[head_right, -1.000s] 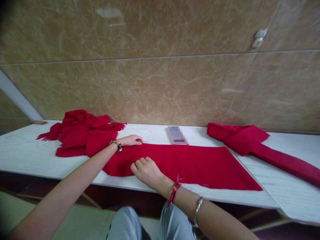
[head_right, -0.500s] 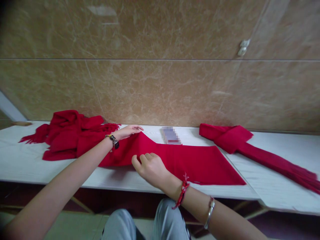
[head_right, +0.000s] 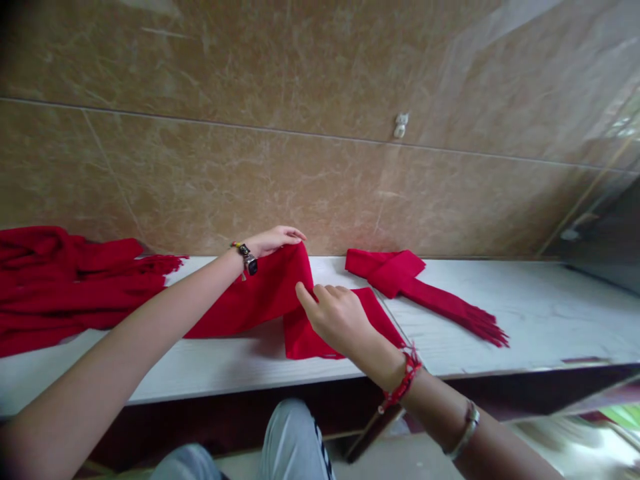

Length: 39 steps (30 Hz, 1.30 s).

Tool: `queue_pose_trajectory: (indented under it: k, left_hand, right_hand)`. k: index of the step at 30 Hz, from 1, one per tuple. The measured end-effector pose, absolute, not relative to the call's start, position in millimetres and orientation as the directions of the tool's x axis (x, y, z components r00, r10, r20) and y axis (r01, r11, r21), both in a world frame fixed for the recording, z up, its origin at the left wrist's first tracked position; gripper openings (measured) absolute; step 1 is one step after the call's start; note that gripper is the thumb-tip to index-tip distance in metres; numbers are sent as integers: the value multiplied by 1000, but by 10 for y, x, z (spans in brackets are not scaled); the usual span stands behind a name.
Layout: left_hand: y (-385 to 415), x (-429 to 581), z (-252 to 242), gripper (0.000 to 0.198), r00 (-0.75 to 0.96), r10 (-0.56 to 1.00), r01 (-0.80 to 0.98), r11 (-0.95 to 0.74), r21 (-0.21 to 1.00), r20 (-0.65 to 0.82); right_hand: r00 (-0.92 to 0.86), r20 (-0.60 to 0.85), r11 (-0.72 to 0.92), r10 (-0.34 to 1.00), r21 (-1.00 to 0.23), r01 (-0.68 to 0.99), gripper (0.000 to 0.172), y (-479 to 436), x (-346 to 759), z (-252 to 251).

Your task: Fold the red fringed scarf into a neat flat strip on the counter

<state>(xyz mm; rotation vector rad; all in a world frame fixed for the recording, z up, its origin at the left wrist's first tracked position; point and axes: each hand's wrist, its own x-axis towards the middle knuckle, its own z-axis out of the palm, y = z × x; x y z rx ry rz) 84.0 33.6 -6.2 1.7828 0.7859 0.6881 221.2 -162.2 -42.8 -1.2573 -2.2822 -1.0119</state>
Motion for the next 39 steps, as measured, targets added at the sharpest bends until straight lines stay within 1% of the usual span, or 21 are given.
queue_pose_trajectory:
  k: [6, 10, 14, 18, 25, 30, 33, 37, 39]
  left_hand:
    - [373, 1588, -50, 18, 707, 705, 228, -308, 924, 60]
    - [420, 1961, -142, 21, 727, 686, 288, -317, 903, 9]
    - [460, 2244, -327, 19, 727, 686, 361, -348, 865, -27]
    - [464, 2470, -575, 18, 732, 681, 421, -409, 810, -37]
    - [459, 2725, -910, 20, 768, 639, 483, -533, 694, -44]
    - [391, 2784, -1088, 22, 789, 614, 516, -643, 566, -22]
    - [248, 2696, -1137, 30, 801, 597, 506, -718, 478, 50]
    - [-92, 2321, -1072, 42, 812, 557, 472, -802, 366, 173]
    - [-311, 2010, -1017, 39, 828, 495, 464, -869, 175, 262]
  right_hand:
    - [-454, 624, 223, 635, 416, 882, 35, -1777, 2758, -456]
    - [-363, 614, 182, 701, 338, 923, 34, -1843, 3038, -497]
    - [-251, 526, 139, 813, 243, 960, 31, -1870, 3271, -644]
    - [-165, 411, 95, 896, 186, 978, 30, -1884, 3443, -854]
    - [-50, 245, 28, 968, 91, 995, 32, -1903, 3627, -1090]
    - [-1, 141, 0, 990, 7, 1000, 34, -1885, 3683, -1243]
    - [8, 120, -6, 993, -19, 1000, 36, -1871, 3695, -1299]
    - [29, 78, -27, 996, -25, 999, 36, -1868, 3694, -1256]
    - [37, 61, -36, 997, -9, 999, 37, -1871, 3689, -1207]
